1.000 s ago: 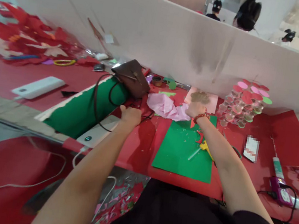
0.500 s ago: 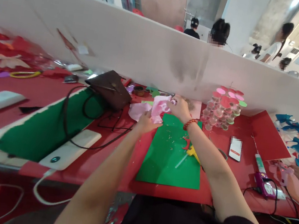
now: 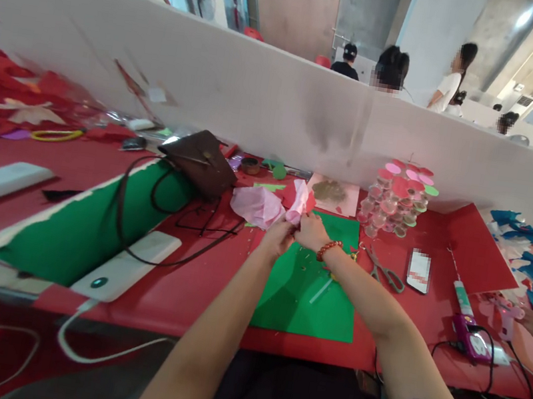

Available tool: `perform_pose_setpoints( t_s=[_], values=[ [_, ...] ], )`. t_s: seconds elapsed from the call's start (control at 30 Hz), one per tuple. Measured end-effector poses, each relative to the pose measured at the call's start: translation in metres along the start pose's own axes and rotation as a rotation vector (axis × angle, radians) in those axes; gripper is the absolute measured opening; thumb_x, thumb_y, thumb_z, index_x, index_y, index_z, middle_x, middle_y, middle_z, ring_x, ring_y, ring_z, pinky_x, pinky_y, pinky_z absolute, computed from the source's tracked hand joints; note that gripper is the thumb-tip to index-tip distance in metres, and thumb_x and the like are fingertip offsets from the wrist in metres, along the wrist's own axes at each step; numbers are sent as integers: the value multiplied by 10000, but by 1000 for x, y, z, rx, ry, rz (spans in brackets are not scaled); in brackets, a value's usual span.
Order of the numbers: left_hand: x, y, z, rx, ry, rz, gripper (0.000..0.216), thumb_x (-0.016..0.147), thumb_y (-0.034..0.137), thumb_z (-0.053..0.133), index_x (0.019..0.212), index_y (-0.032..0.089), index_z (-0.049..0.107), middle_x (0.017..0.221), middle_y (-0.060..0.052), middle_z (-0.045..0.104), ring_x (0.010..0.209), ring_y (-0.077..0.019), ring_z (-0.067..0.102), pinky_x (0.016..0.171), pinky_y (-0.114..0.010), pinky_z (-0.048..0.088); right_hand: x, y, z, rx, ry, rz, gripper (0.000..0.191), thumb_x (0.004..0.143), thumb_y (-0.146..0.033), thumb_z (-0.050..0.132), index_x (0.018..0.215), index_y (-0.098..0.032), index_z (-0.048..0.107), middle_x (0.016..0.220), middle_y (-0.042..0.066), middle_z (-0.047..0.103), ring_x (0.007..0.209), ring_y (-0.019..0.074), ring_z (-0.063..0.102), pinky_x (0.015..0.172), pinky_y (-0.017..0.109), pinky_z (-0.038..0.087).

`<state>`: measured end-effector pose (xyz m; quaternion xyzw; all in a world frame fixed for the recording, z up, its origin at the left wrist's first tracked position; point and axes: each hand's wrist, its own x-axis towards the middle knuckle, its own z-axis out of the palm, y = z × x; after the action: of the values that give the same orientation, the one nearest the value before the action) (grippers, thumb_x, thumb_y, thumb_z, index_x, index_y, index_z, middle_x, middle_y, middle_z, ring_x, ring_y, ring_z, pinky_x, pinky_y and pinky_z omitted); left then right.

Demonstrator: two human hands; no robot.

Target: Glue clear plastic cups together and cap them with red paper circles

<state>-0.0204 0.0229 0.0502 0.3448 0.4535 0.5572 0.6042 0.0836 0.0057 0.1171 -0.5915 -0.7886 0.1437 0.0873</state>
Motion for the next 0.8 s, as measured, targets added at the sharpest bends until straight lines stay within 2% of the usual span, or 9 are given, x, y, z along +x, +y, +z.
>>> perform_pose_setpoints(
  t_s=[0.13,0.2,0.27,0.37,0.43,0.53,0.6,0.7,0.8],
  values=[
    [-5,1,-10,-12,63,32,195,600,113,650,772,202,643,694,12,688,759,-177,713,772,-307,597,-27,3,-4,6,-32,-76,491,942,-288,666,1393,-108,592,1467,227,610,1378,311,582,1168,443,428],
    [-6,1,-20,15,99,29,258,572,85,642,802,188,694,672,16,685,733,-184,711,761,-319,599,-55,15,-12,42,-5,-159,575,943,-283,678,1480,-132,539,1514,209,591,1454,292,528,1206,455,405],
    [-7,0,-30,52,142,16,356,557,62,625,872,173,749,688,14,705,737,-194,714,749,-321,595,-91,33,-20,101,68,-197,531,958,-274,655,1467,-144,574,1492,188,625,1417,278,572,1198,441,430],
    [-9,-7,-44,139,205,26,497,576,38,615,1014,174,809,876,-9,794,902,-220,741,799,-303,593,-150,70,-30,177,199,-115,372,987,-316,595,1333,-225,696,1299,121,755,1239,256,698,1080,418,536],
    [-11,-13,-51,315,191,139,566,602,17,584,1086,179,827,1039,-25,826,1041,-237,741,880,-300,594,-185,97,-29,182,278,15,326,970,-343,586,1240,-244,738,1215,106,786,1151,266,737,1024,423,570],
    [-14,-19,-57,548,99,268,623,674,-5,515,1184,193,813,1225,-38,805,1189,-224,716,1042,-327,556,-228,132,-12,133,368,220,287,934,-363,563,1114,-272,768,1159,122,797,1072,303,758,971,470,596],
    [-17,-18,-57,711,81,333,619,719,-23,488,1203,196,807,1285,-52,784,1242,-212,695,1119,-346,515,-248,147,7,120,381,298,288,905,-390,577,1096,-293,769,1165,137,795,1039,322,764,935,490,610],
    [-21,-12,-55,934,101,384,588,770,-26,497,1218,199,803,1322,-79,763,1276,-221,671,1164,-363,485,-266,156,35,128,381,329,304,909,-432,548,1078,-311,769,1102,138,803,995,335,770,904,502,620],
    [-27,-7,-52,1066,101,394,565,815,5,490,1265,179,783,1366,-102,727,1304,-225,644,1199,-351,454,-271,152,50,93,351,310,337,927,-416,510,1095,-283,771,1094,157,801,1003,342,766,905,505,618]
  ],
)
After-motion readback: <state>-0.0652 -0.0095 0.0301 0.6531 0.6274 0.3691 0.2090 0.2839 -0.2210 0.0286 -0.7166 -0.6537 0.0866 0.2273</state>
